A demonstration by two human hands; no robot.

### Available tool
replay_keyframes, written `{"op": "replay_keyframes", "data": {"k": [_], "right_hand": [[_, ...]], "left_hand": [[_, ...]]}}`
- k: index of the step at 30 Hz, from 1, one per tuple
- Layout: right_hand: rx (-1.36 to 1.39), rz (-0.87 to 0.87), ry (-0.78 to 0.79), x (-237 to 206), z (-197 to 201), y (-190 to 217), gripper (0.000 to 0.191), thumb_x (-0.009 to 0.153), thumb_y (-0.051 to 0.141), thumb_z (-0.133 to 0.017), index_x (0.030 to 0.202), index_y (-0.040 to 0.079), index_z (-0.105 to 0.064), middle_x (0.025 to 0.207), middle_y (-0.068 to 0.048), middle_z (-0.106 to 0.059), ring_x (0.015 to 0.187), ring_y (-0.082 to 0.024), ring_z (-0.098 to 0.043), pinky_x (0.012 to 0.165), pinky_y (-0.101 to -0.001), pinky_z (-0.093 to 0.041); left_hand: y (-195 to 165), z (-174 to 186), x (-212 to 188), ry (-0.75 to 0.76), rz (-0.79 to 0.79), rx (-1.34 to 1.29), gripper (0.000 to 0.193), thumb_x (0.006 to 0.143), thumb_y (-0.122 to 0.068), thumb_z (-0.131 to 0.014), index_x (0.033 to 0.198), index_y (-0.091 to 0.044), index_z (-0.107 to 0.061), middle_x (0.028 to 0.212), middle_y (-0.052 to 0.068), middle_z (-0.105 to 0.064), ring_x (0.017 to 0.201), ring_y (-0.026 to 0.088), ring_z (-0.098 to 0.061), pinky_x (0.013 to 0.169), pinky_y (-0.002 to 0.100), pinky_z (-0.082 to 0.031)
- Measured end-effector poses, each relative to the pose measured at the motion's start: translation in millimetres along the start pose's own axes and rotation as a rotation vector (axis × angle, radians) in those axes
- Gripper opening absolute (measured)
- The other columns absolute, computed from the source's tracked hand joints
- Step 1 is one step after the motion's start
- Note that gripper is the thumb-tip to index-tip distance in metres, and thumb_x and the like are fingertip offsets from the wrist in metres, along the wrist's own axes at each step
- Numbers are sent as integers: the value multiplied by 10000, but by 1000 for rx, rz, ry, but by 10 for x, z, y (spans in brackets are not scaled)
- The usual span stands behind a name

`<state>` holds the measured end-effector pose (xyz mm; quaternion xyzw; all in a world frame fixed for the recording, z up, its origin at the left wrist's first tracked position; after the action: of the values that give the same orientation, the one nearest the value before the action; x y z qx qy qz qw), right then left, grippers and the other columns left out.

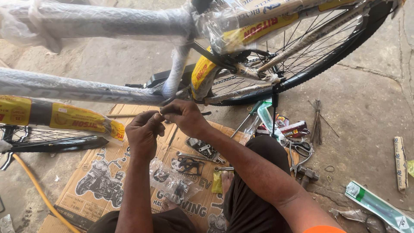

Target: The person assembles a bicycle by attaching the crankset and pedals to the bottom bracket area. They use a screwdriver and wrench to secure the components, then install the chain guard and tighten the bolts.

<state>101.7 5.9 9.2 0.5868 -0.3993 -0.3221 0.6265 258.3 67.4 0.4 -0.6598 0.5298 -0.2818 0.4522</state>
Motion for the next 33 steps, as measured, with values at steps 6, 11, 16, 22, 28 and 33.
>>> {"op": "replay_keyframes", "data": {"k": [6,11,16,22,28,33], "right_hand": [[-191,72,16,-51,58,190,233,871,33,-781,1089,25,-700,995,-69,-754,928,-123,-730,820,-269,-631],[-384,234,84,-96,70,318,185,865,30,-786,1028,19,-700,942,-78,-772,890,-129,-759,767,-282,-629],[-363,115,153,-76,79,309,337,834,29,-779,1153,41,-670,929,-59,-759,865,-148,-755,773,-285,-620],[-316,130,186,-43,135,237,339,769,68,-846,1097,57,-759,927,-69,-722,858,-173,-695,778,-317,-579],[-431,253,99,-68,78,82,181,813,87,-834,978,46,-771,911,-78,-714,862,-179,-697,778,-338,-571],[-392,208,-27,-41,50,17,161,941,128,-728,1059,23,-697,964,-72,-726,864,-146,-728,757,-293,-610]], "left_hand": [[-25,-9,-6,50,12,77,250,896,-90,-784,1072,71,-708,828,102,-711,612,129,-619,539,260,-502],[-30,15,-2,93,35,153,247,880,-88,-796,1059,64,-717,838,97,-714,626,123,-626,544,255,-502],[-32,47,20,118,123,203,279,846,-69,-784,1092,44,-719,846,88,-717,603,121,-623,513,256,-491],[-35,55,25,150,161,146,313,890,-73,-772,1146,91,-702,807,87,-688,587,118,-588,503,253,-468],[-14,30,24,137,149,66,487,891,-67,-744,1327,77,-583,800,92,-674,586,125,-593,498,253,-474],[116,34,52,-92,226,-107,262,1014,-158,-586,1155,61,-611,884,122,-727,715,175,-697,635,294,-556]]}}
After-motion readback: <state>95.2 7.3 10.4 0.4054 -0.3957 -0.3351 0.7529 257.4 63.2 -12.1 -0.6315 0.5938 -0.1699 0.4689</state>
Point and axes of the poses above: each hand's wrist, its own x-axis towards the middle knuckle, its own z-axis out of the back of the hand, y = z × x, the point moved 2 cm from there along x, towards the middle knuckle
